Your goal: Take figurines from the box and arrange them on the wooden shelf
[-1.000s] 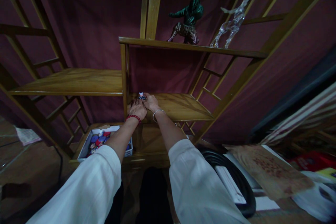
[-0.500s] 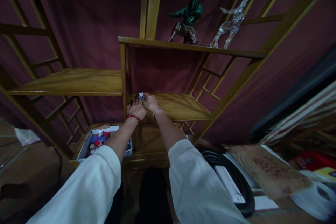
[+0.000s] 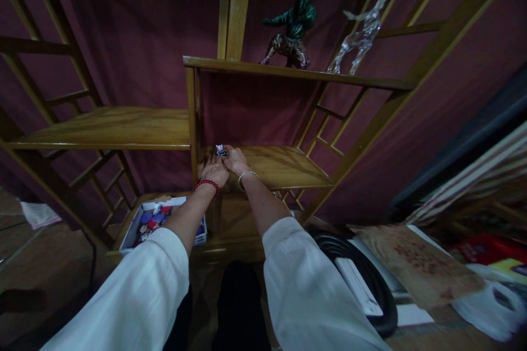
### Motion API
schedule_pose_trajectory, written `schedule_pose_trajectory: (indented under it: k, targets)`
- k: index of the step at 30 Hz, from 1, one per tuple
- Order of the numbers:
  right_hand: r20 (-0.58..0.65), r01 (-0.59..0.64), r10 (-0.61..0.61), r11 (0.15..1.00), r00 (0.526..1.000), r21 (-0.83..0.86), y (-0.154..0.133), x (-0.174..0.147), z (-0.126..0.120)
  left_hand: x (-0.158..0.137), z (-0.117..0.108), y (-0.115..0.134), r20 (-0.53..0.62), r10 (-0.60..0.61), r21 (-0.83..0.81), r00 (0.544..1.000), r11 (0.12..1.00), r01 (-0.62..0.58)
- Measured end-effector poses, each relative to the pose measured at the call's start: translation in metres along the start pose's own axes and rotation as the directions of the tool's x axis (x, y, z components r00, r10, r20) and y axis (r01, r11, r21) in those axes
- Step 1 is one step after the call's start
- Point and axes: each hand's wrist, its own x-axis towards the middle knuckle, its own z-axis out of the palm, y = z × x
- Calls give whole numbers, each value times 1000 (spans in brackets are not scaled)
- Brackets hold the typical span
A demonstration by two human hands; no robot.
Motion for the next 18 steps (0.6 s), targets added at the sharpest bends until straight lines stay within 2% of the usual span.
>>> schedule_pose_trajectory:
  k: [18]
  targets:
    - [-33, 54, -54, 999, 998, 3, 5, 4, 6, -1, 0, -1, -27, 8, 1, 1000, 1000, -8]
